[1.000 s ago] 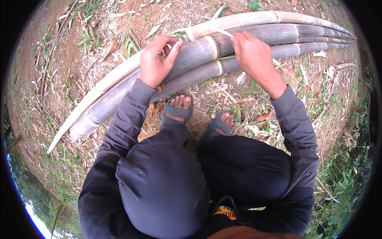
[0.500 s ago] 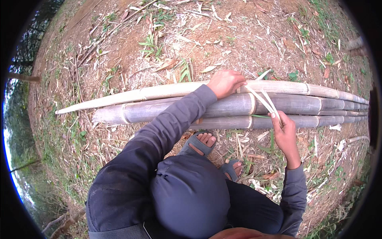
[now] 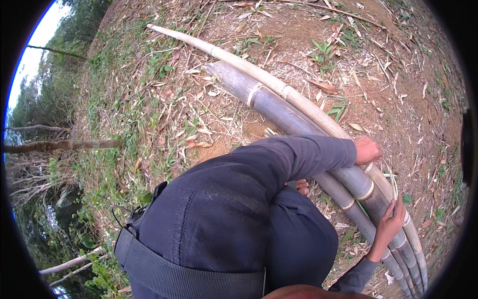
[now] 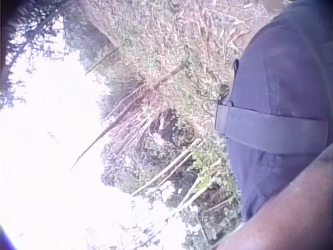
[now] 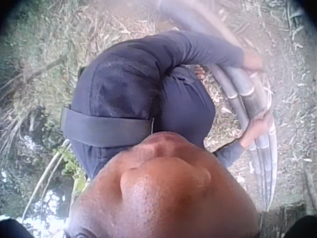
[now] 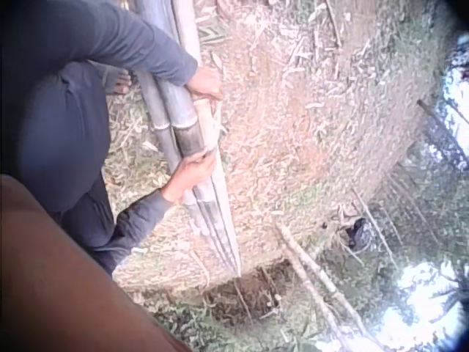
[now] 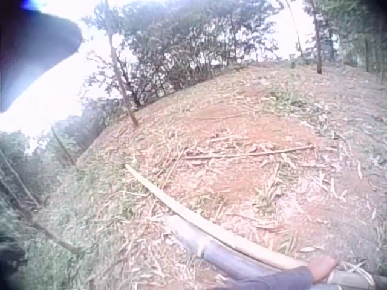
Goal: The person sits on the ground and ties several bamboo poles together using a thin strip of bamboo. They then stand up, pick up a machete, and use it to shave and split a thin bamboo stick into smaller pieces.
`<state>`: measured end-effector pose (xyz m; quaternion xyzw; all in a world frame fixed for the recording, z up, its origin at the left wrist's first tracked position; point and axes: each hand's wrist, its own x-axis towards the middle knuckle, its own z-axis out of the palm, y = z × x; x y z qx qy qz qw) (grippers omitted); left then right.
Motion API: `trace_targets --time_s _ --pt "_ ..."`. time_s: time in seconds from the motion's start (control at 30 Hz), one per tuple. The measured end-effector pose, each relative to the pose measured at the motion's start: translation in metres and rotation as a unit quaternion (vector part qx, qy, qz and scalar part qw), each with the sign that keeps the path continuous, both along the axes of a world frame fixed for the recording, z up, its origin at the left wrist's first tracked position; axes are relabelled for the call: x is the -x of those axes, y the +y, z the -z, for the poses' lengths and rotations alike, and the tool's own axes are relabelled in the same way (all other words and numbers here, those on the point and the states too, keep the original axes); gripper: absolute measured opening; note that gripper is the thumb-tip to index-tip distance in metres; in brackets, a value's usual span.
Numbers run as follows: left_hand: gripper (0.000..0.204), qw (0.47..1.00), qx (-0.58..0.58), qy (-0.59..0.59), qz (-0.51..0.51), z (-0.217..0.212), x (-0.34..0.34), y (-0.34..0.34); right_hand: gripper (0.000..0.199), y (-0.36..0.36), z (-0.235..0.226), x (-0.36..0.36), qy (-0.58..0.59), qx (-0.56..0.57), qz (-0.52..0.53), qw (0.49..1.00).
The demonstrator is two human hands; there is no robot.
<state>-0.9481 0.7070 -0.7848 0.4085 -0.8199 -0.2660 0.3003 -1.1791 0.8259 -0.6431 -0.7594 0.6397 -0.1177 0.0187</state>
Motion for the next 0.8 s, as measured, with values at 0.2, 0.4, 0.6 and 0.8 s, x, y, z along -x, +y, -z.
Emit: trace_targets --time_s 0.2,0.4,0.6,0.8 --pt "0.014 0.994 -0.076 -0.032 -0.07 0.024 -0.003 -0.01 0.025 0.009 -0.016 -0.069 0.094 0.254 -0.108 0.957" --pt "0.023 0.985 -0.148 -0.05 -0.067 0.027 0.001 -0.009 0.03 0.1 0.033 -0.058 -0.05 -0.523 -0.06 0.849" --pt "0.03 0.968 -0.236 -0.008 -0.085 0.011 -0.011 -0.008 0.057 0.189 0.133 -0.037 -0.164 -0.446 0.098 0.874" --pt "0.027 0.965 -0.255 0.01 -0.061 0.023 -0.004 -0.016 0.044 0.186 0.152 -0.065 -0.42 -0.497 0.2 0.733"
